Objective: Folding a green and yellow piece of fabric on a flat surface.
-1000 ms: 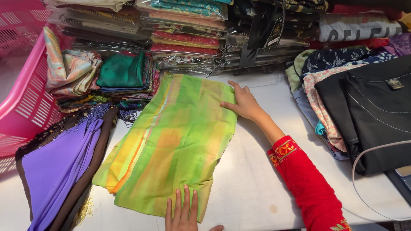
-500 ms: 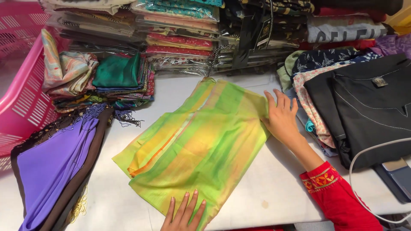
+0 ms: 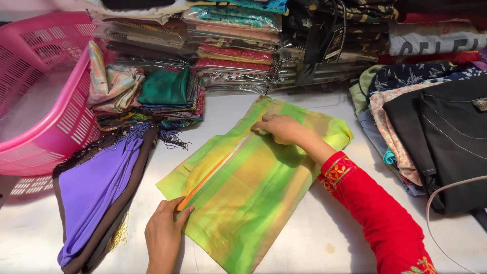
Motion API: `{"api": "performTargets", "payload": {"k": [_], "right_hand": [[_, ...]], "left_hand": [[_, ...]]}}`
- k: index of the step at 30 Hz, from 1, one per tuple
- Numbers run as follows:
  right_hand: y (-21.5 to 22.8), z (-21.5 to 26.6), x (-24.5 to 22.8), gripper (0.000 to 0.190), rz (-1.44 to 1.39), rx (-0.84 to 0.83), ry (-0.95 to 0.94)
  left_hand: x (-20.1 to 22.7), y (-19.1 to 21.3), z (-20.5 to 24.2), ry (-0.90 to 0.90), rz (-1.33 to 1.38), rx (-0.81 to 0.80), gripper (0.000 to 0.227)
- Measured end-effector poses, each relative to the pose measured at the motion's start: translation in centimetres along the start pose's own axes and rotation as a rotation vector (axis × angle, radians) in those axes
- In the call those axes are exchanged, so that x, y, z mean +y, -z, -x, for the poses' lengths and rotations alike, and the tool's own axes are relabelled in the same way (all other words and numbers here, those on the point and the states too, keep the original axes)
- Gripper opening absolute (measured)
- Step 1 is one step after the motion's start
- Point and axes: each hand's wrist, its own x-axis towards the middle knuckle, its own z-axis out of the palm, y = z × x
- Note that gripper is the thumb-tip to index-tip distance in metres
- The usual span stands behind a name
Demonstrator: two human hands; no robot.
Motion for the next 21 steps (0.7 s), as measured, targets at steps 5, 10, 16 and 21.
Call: {"api": "performTargets", "payload": {"k": [5,10,16,21], "right_hand": [[-0.5,-0.5,2.9,0.043,-0.006,-0.015,-0.094],[1.0,0.3,3.4,0.047,0.061,0.072,-0.169],[-0.3,-1.6,4.6,0.035,-0.122,0.280,-0.106],[-1.3,-3.3,2.0,0.047,-0.256,0.548,-0.189]], "left_hand": [[2.7,1.9,0.1,-0.146,0.003,0.191,0.050],[2.5,1.2,0.1,-0.032,0.139,0.147,0.065],[3.8,4.2,-0.9,-0.010,0.172,0.266,0.052],[6.1,3.9,-1.6,-0.262,-0.188,0.744,0.051]]}}
